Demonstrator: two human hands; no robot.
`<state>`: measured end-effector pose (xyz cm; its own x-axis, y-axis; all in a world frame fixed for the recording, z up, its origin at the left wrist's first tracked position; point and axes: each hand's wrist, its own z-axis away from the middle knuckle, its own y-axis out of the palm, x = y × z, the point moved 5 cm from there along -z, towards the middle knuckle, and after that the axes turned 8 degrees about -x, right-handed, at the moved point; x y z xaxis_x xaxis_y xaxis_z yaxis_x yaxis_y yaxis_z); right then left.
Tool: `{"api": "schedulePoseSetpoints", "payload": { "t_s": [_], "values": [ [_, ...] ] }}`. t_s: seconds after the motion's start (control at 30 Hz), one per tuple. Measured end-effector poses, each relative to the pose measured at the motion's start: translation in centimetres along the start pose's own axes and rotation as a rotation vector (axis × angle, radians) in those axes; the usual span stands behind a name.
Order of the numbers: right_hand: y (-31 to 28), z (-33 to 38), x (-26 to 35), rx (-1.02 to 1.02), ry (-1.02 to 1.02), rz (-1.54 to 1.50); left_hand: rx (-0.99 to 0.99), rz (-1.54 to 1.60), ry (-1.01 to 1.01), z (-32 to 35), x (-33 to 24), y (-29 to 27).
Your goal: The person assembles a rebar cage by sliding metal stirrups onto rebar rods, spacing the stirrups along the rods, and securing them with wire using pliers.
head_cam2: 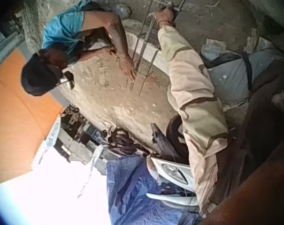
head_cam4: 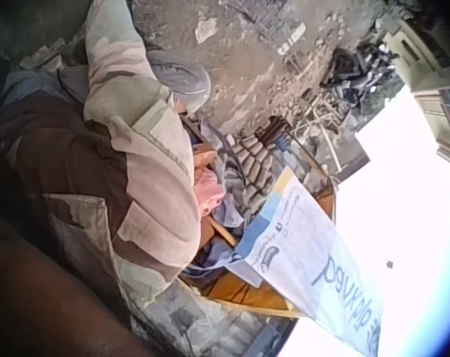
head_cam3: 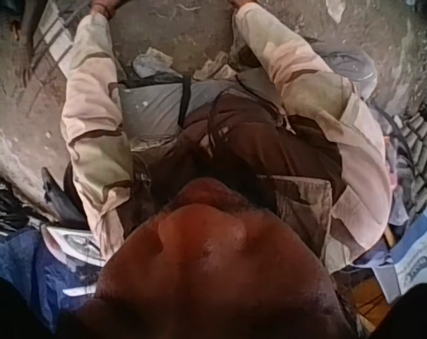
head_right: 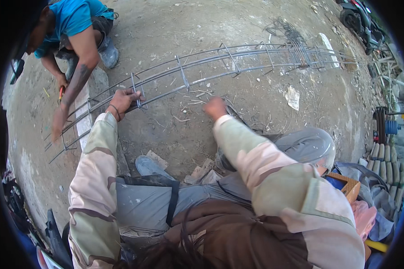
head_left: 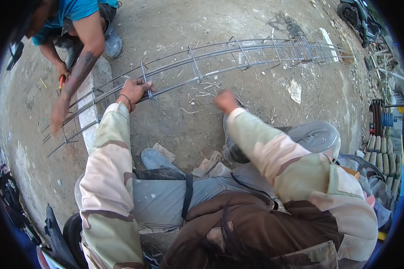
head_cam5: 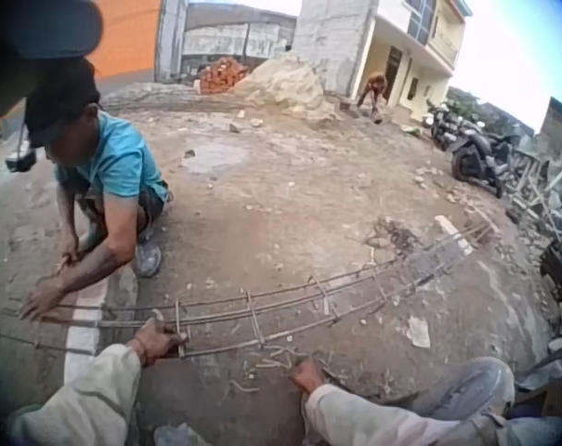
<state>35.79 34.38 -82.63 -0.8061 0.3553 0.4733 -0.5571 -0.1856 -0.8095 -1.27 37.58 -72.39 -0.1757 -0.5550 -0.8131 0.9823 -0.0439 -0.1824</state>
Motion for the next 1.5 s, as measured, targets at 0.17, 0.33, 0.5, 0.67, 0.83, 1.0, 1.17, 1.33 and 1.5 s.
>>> {"api": "schedulePoseSetpoints", "payload": {
  "t_s": [0.17, 0.33, 0.5, 0.67, 0.83, 1.0, 1.17, 1.33, 1.5],
  "values": [
    [-5.2, 0.0, -16.5, 0.268, 0.072, 0.698, 0.007, -0.124, 0.036, 0.4, -0.2, 0.7],
    [-2.6, 2.5, -15.7, 0.281, 0.078, 0.762, 0.02, -0.082, 0.027, 0.0, 0.4, 0.4],
    [-2.6, 3.0, -13.4, 0.32, -0.016, 0.647, -0.035, -0.076, 0.04, 0.2, 0.6, -0.5],
    [-2.9, 3.0, -14.4, 0.217, 0.031, 0.534, -0.016, -0.172, 0.044, 0.2, 0.2, -0.2],
    [-3.6, 1.0, -16.3, 0.363, -0.093, 0.488, -0.016, -0.177, 0.049, -1.0, 1.0, -0.7],
    [-7.6, 0.9, -15.1, 0.329, 0.137, 0.303, 0.035, -0.106, 0.009, -0.6, 0.1, 0.7],
    [-8.9, 6.4, -4.0, 0.373, 0.367, 0.038, 0.007, -0.213, 0.026, -0.5, 0.4, -1.0],
    [-11.5, 18.8, 7.9, 0.549, 0.487, -0.478, 0.058, -0.115, -0.005, 0.1, -1.0, 0.1],
    [-8.8, 24.4, 16.9, 0.84, 0.339, -0.699, 0.06, -0.109, 0.009, -0.6, 0.3, -1.0]
  ]
}}
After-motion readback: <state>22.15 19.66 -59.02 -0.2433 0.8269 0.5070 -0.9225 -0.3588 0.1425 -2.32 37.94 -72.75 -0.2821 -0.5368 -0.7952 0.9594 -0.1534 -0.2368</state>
